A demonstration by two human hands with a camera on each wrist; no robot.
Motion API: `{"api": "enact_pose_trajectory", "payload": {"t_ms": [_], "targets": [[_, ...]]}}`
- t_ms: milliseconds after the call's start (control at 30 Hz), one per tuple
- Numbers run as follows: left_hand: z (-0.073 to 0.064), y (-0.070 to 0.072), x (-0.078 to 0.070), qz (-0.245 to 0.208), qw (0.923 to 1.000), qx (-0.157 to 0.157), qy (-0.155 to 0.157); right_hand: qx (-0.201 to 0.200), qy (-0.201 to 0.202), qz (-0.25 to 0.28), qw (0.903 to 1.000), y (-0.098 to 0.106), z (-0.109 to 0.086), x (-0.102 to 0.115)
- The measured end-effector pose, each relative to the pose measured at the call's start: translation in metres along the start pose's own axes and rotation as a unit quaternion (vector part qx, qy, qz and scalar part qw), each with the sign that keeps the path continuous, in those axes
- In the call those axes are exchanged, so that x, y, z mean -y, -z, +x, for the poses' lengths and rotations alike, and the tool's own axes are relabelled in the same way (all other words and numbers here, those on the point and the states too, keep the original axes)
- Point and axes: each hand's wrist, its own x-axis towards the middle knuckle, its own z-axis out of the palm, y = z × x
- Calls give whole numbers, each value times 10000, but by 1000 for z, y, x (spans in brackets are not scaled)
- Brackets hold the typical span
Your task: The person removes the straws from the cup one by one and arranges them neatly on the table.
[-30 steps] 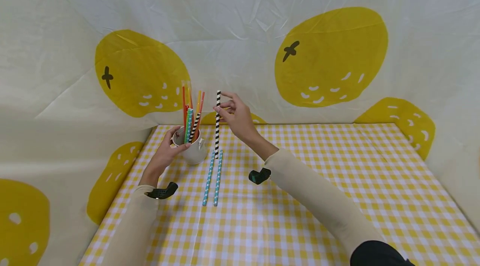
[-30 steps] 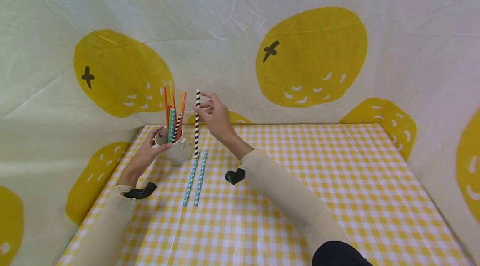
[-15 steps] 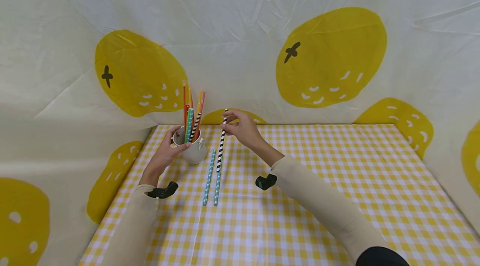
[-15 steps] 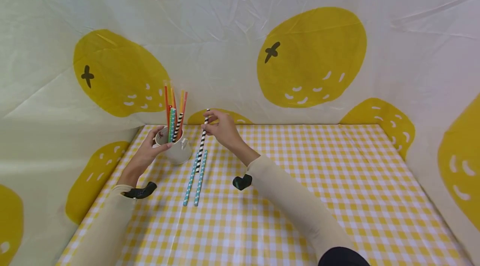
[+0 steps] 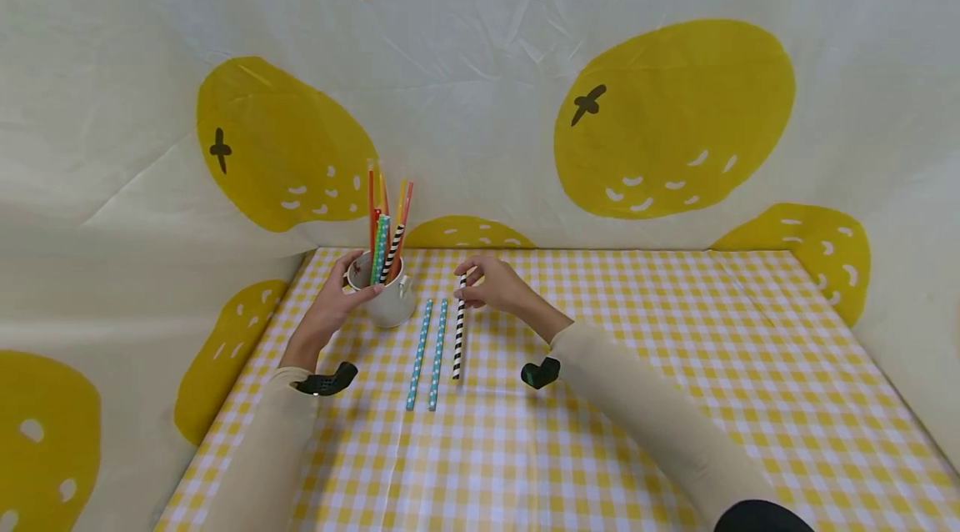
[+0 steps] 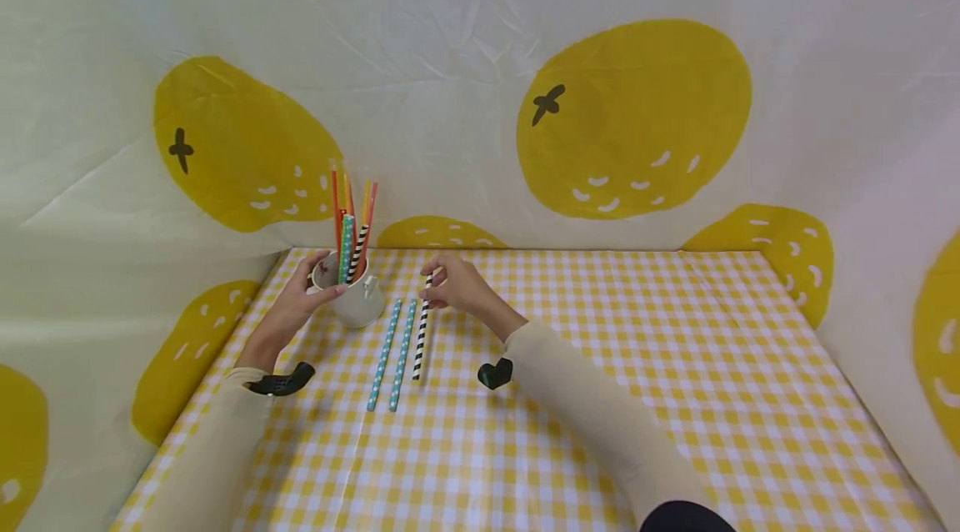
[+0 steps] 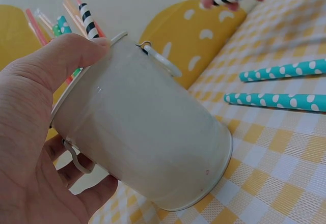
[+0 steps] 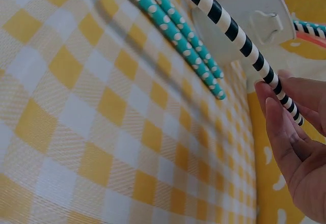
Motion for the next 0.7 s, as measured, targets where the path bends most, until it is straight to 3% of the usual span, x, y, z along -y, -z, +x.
{"api": "enact_pose_trajectory", "payload": {"t_ms": [167, 367, 600, 700], "targets": [[-4, -2, -7, 29, 10000, -5, 23, 211, -85, -192, 9996, -7, 1, -15], [-4, -1, -7, -5, 10000, -3, 32, 360, -60, -1050, 9938, -18, 0, -27], [-2, -1, -4, -55, 10000, 1, -22, 393, 212, -1715, 9842, -27, -4, -27], [-2, -1, -4, -17, 10000, -12, -11, 384, 262, -1722, 9840, -29, -4, -26]]}}
